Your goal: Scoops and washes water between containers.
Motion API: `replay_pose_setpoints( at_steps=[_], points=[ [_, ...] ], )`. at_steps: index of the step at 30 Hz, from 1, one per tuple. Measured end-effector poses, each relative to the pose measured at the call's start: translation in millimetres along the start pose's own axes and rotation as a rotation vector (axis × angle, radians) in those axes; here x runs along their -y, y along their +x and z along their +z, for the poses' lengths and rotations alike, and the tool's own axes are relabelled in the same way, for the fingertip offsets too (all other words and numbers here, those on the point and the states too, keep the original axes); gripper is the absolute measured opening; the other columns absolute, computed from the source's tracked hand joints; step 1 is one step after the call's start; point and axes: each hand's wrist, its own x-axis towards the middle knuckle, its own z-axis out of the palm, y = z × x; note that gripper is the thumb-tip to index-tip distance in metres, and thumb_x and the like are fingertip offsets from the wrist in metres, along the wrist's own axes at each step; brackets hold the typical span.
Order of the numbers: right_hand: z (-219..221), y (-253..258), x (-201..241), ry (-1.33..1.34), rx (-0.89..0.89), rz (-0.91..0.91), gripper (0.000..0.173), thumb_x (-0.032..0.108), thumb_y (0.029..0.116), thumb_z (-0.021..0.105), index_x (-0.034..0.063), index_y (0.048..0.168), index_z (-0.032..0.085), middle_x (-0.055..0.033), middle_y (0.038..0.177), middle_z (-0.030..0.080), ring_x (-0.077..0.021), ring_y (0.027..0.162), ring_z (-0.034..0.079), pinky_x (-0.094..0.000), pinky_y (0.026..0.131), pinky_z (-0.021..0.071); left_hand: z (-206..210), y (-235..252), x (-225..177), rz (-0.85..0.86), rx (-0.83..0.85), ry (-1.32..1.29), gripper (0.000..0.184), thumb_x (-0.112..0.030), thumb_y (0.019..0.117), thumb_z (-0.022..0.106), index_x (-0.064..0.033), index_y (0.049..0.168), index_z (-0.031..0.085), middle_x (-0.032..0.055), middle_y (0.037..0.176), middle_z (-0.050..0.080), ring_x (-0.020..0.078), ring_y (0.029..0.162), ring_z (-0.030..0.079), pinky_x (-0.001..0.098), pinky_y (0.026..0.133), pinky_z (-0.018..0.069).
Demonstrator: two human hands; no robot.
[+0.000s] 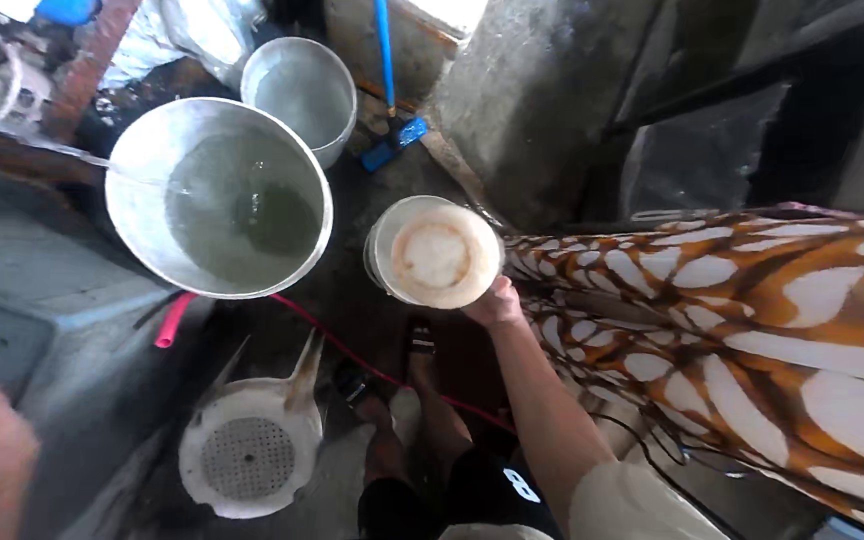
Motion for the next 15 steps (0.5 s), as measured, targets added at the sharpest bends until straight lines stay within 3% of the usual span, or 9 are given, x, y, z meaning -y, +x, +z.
replay_pose_setpoints(
  at_steps=[2, 4, 6, 8, 10, 12, 15],
  points=[
    [38, 32, -15, -0.054, 0.072, 0.041, 0.061, 0.047, 0.0651, 0.094, 0.0247, 0.116, 0.070, 0.0001, 0.107, 0.075, -0.0163, 0.099, 0.072, -0.0439, 0.088, 0.0607, 2, 1, 8, -0.055, -0.003, -0.026, 0.064, -0.048, 0.1078, 0.044, 0.0108, 0.126, 0.059, 0.0346, 0.115, 0.065, 0.0439, 0.108, 0.066, 0.0571, 0.098, 0.0509],
    [90, 67, -40, -0.117, 0.125, 0.062, 0.057, 0.038, 0.0637, 0.095, 0.0229, 0.112, 0.069, 0.0030, 0.100, 0.075, -0.0116, 0.090, 0.072, -0.0384, 0.080, 0.0622, 2, 3, 12, -0.076, 0.014, 0.023, 0.066, -0.053, 0.1064, 0.042, 0.0077, 0.128, 0.058, 0.0330, 0.114, 0.065, 0.0431, 0.106, 0.065, 0.0580, 0.096, 0.0506],
    [146, 109, -75, -0.147, 0.160, 0.127, 0.054, 0.023, 0.0683, 0.092, 0.0124, 0.115, 0.066, -0.0025, 0.098, 0.076, -0.0149, 0.089, 0.073, -0.0399, 0.080, 0.0629, 1, 5, 9, -0.059, 0.019, 0.068, 0.064, -0.053, 0.1062, 0.042, 0.0059, 0.124, 0.059, 0.0320, 0.113, 0.065, 0.0429, 0.105, 0.066, 0.0589, 0.094, 0.0508],
    [195, 154, -119, -0.160, 0.148, 0.313, 0.051, 0.014, 0.0815, 0.081, 0.0035, 0.126, 0.057, -0.0118, 0.102, 0.073, -0.0224, 0.089, 0.072, -0.0437, 0.079, 0.0632, -2, 6, 6, -0.027, 0.015, 0.106, 0.061, -0.050, 0.1065, 0.041, 0.0061, 0.121, 0.060, 0.0321, 0.111, 0.065, 0.0450, 0.105, 0.065, 0.0612, 0.094, 0.0494],
    [225, 200, -168, -0.214, 0.099, 0.529, 0.053, 0.025, 0.0939, 0.075, 0.0035, 0.137, 0.052, -0.0180, 0.108, 0.070, -0.0289, 0.088, 0.072, -0.0462, 0.074, 0.0637, -1, 7, 9, -0.002, -0.006, 0.129, 0.060, -0.049, 0.1059, 0.041, 0.0058, 0.117, 0.061, 0.0308, 0.108, 0.065, 0.0444, 0.103, 0.065, 0.0608, 0.093, 0.0485],
    [240, 238, -217, -0.422, 0.001, 0.673, 0.062, 0.043, 0.0920, 0.076, 0.0063, 0.136, 0.055, -0.0183, 0.110, 0.070, -0.0298, 0.089, 0.072, -0.0468, 0.072, 0.0627, 1, 8, 13, 0.012, -0.023, 0.139, 0.058, -0.049, 0.1059, 0.041, 0.0051, 0.114, 0.062, 0.0293, 0.106, 0.065, 0.0431, 0.101, 0.064, 0.0598, 0.092, 0.0486],
    [240, 265, -266, -0.649, -0.055, 0.743, 0.067, 0.049, 0.0907, 0.075, 0.0044, 0.137, 0.057, -0.0192, 0.122, 0.067, -0.0303, 0.107, 0.068, -0.0509, 0.089, 0.0588, 4, 10, 16, 0.019, -0.022, 0.141, 0.056, -0.048, 0.1057, 0.041, 0.0042, 0.112, 0.062, 0.0272, 0.104, 0.065, 0.0409, 0.101, 0.064, 0.0580, 0.092, 0.0484]
  ],
)
